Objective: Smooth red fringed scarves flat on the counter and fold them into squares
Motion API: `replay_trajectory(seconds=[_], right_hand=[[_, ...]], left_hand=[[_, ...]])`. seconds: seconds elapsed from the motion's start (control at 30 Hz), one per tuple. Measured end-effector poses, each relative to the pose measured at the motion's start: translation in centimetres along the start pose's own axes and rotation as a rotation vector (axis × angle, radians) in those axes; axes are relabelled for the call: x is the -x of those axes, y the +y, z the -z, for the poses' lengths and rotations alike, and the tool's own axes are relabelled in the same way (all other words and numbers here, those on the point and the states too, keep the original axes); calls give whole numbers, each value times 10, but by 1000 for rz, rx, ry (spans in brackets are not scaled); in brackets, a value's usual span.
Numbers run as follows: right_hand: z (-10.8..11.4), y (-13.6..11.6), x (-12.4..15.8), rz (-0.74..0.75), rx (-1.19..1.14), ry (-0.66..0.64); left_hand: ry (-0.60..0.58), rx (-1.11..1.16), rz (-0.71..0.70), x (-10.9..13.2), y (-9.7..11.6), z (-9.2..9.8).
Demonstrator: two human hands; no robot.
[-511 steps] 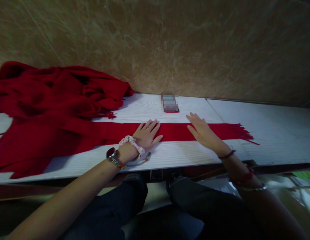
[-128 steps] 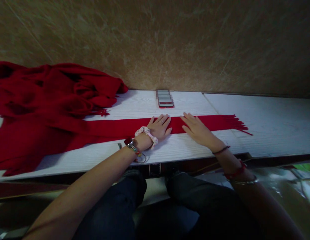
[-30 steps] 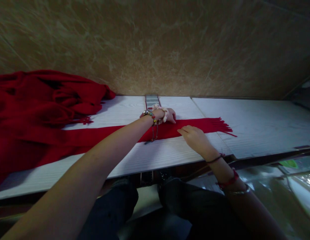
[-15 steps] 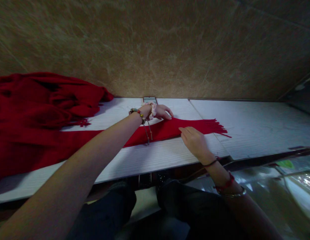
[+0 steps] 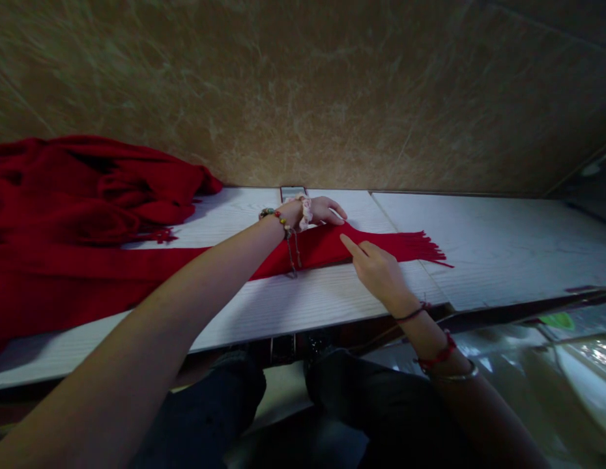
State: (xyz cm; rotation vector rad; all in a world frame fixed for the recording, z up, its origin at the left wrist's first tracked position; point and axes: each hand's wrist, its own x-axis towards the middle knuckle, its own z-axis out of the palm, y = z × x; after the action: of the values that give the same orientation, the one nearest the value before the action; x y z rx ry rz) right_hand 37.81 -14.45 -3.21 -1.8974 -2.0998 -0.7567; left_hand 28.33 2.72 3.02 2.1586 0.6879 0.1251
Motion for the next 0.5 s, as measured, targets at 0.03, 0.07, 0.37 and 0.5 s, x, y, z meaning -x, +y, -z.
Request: replay_trajectory(seconds=[0.03, 0.07, 0.37, 0.5], right_hand=[[1, 2, -1, -21, -23, 10], [4, 4, -2, -48, -57, 26], [28, 70, 3, -404, -431, 268], [16, 111, 23, -531, -411, 183]], left_hand=[[11, 9, -13, 0, 4, 1], [22, 19, -26, -1, 8, 2], [-4, -24, -211, -57, 82, -14], [-88, -284, -196, -76, 96, -40]])
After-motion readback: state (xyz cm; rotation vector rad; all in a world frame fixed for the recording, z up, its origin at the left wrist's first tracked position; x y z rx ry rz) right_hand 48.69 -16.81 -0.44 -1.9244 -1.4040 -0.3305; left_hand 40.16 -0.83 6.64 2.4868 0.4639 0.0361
